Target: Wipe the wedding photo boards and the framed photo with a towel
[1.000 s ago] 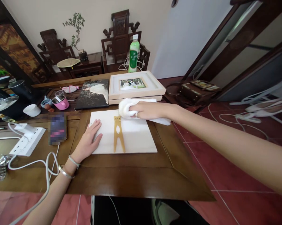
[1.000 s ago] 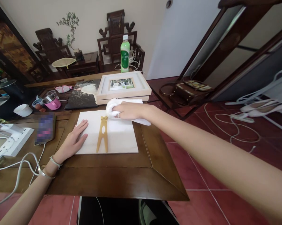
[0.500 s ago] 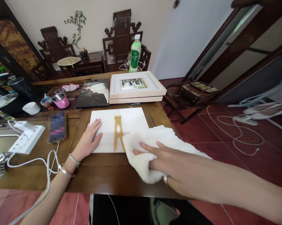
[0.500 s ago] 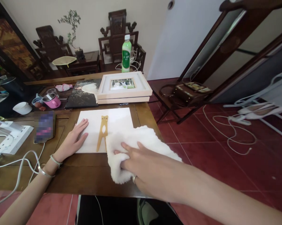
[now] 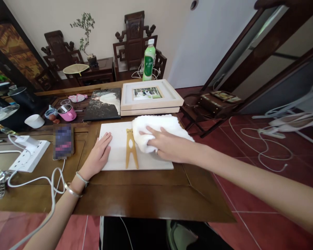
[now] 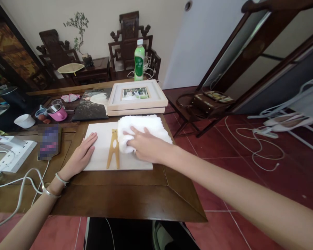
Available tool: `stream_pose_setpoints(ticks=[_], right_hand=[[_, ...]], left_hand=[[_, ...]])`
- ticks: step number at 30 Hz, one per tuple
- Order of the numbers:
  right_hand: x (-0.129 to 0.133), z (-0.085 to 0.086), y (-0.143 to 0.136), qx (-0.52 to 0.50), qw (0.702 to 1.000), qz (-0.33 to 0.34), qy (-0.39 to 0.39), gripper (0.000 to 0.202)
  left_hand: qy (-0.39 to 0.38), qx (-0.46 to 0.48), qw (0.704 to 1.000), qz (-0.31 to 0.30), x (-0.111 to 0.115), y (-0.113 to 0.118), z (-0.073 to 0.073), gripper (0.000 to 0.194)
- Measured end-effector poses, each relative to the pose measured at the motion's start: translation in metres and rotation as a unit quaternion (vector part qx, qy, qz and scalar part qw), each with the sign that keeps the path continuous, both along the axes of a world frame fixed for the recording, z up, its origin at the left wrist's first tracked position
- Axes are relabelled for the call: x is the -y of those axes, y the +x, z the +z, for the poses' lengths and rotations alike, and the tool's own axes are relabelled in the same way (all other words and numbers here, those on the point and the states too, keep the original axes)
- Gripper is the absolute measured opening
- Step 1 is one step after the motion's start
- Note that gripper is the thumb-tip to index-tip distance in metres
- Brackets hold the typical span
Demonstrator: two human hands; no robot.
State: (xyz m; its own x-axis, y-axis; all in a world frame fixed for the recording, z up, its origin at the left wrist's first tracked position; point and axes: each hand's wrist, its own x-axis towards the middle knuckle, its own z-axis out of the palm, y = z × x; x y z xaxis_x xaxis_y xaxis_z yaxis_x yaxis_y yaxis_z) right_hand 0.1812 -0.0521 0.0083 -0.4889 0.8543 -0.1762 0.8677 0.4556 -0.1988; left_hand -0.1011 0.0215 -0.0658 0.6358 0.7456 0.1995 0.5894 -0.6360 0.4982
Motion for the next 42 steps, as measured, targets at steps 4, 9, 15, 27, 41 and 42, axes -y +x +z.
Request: stream_pose_setpoints(ticks=[4,9,15,27,41,42], right_hand=[[0.047,0.009,-0.02,0.027,0.998,0.013,-0.064,0.046],[0.094,0.013,-0.034,0.007,0.991,0.017,-0.134,0.039],[0.075,0.016,-0.029,0.003,0.995,-0.002,-0.101,0.049],[-0.036,-0.012,-0.047,-0.039,0.993,-0.105,0.047,0.042],[0.076,-0.01,-0.08,-0.076,0.994,0.064,-0.048,0.037],[0.072,-0.009,-0.08,-0.07,0.994,0.061,-0.054,0.039]], left_hand=[[0.001,-0.006,1.0,0.001,0.0,0.0,0.0,0.048],[0.004,-0.006,1.0,0.0,0.001,0.001,0.001,0.048],[0.008,-0.007,1.0,-0.001,0.0,0.0,0.0,0.048],[0.002,-0.003,1.0,-0.002,0.0,0.0,0.001,0.048],[0.006,-0.011,1.0,-0.001,-0.001,-0.001,-0.001,0.049],[0.006,-0.012,1.0,-0.002,-0.001,-0.001,-0.001,0.049]])
